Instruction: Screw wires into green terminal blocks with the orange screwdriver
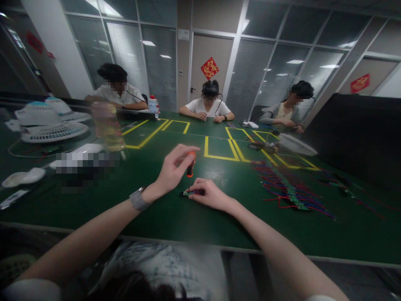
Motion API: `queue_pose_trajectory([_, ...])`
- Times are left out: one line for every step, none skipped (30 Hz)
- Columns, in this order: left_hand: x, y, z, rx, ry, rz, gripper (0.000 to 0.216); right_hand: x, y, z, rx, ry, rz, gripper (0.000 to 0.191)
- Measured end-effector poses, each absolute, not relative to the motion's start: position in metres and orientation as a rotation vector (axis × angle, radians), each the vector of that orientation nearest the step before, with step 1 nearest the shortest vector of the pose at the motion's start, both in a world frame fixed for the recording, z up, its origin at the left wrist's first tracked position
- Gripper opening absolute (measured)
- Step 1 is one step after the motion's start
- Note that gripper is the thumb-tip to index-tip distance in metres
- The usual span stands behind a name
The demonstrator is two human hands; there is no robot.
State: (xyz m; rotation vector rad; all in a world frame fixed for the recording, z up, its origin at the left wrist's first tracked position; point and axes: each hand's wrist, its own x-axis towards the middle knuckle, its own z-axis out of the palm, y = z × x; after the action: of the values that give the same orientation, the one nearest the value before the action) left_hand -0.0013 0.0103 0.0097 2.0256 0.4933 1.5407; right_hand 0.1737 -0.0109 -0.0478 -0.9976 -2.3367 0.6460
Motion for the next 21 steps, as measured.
queue_pose_trajectory([-0.0013, 0.0103, 0.0097, 2.023, 0.494, 1.540, 0.024, 0.1738, -0.0109, -0.0478, -1.002, -2.336, 0.645, 0.021])
queue_pose_trajectory([-0.0013, 0.0102, 0.0099, 2.019, 0.496, 1.541, 0.024, 0.1739, -0.0108, -0.0479, -1.003, -2.335, 0.643, 0.022])
queue_pose_trajectory([-0.0014, 0.0102, 0.0101, 2.016, 0.497, 1.542, 0.024, 0.1740, -0.0108, -0.0479, -1.002, -2.335, 0.641, 0.022])
queue_pose_trajectory([-0.0015, 0.0101, 0.0104, 2.014, 0.497, 1.540, 0.024, 0.1741, -0.0107, -0.0480, -1.001, -2.336, 0.640, 0.022])
queue_pose_trajectory([-0.0017, 0.0100, 0.0107, 2.013, 0.497, 1.538, 0.023, 0.1741, -0.0107, -0.0480, -0.999, -2.336, 0.641, 0.022])
queue_pose_trajectory([-0.0019, 0.0099, 0.0110, 2.012, 0.497, 1.539, 0.023, 0.1741, -0.0107, -0.0479, -0.996, -2.336, 0.644, 0.022])
queue_pose_trajectory([-0.0021, 0.0098, 0.0113, 2.012, 0.496, 1.539, 0.023, 0.1741, -0.0108, -0.0478, -0.995, -2.336, 0.646, 0.022])
queue_pose_trajectory([-0.0023, 0.0098, 0.0115, 2.013, 0.494, 1.538, 0.022, 0.1740, -0.0109, -0.0476, -0.995, -2.336, 0.650, 0.022])
queue_pose_trajectory([-0.0025, 0.0099, 0.0117, 2.015, 0.492, 1.538, 0.022, 0.1739, -0.0110, -0.0474, -0.997, -2.336, 0.654, 0.021])
queue_pose_trajectory([-0.0027, 0.0099, 0.0118, 2.016, 0.491, 1.539, 0.022, 0.1738, -0.0112, -0.0471, -0.999, -2.335, 0.658, 0.021])
queue_pose_trajectory([-0.0029, 0.0100, 0.0118, 2.017, 0.490, 1.538, 0.022, 0.1737, -0.0113, -0.0469, -1.000, -2.334, 0.661, 0.021])
queue_pose_trajectory([-0.0030, 0.0101, 0.0119, 2.018, 0.489, 1.537, 0.022, 0.1736, -0.0115, -0.0468, -1.001, -2.331, 0.663, 0.021])
queue_pose_trajectory([-0.0031, 0.0102, 0.0119, 2.018, 0.488, 1.534, 0.022, 0.1736, -0.0116, -0.0468, -1.002, -2.329, 0.664, 0.021])
queue_pose_trajectory([-0.0031, 0.0102, 0.0120, 2.018, 0.488, 1.533, 0.022, 0.1736, -0.0116, -0.0468, -1.002, -2.328, 0.665, 0.021])
queue_pose_trajectory([-0.0032, 0.0102, 0.0120, 2.017, 0.489, 1.530, 0.022, 0.1736, -0.0116, -0.0470, -1.002, -2.328, 0.665, 0.020])
queue_pose_trajectory([-0.0031, 0.0102, 0.0121, 2.016, 0.490, 1.529, 0.022, 0.1737, -0.0116, -0.0471, -1.002, -2.325, 0.664, 0.020])
queue_pose_trajectory([-0.0031, 0.0101, 0.0121, 2.015, 0.492, 1.529, 0.023, 0.1737, -0.0115, -0.0473, -1.001, -2.324, 0.665, 0.020])
queue_pose_trajectory([-0.0030, 0.0099, 0.0122, 2.015, 0.494, 1.529, 0.023, 0.1737, -0.0115, -0.0474, -1.000, -2.322, 0.667, 0.021])
queue_pose_trajectory([-0.0029, 0.0097, 0.0123, 2.014, 0.496, 1.529, 0.023, 0.1737, -0.0116, -0.0474, -0.999, -2.321, 0.670, 0.021])
queue_pose_trajectory([-0.0028, 0.0096, 0.0124, 2.013, 0.495, 1.531, 0.023, 0.1737, -0.0117, -0.0473, -0.999, -2.319, 0.673, 0.021])
queue_pose_trajectory([-0.0028, 0.0094, 0.0124, 2.012, 0.494, 1.534, 0.023, 0.1736, -0.0117, -0.0472, -0.999, -2.319, 0.678, 0.021])
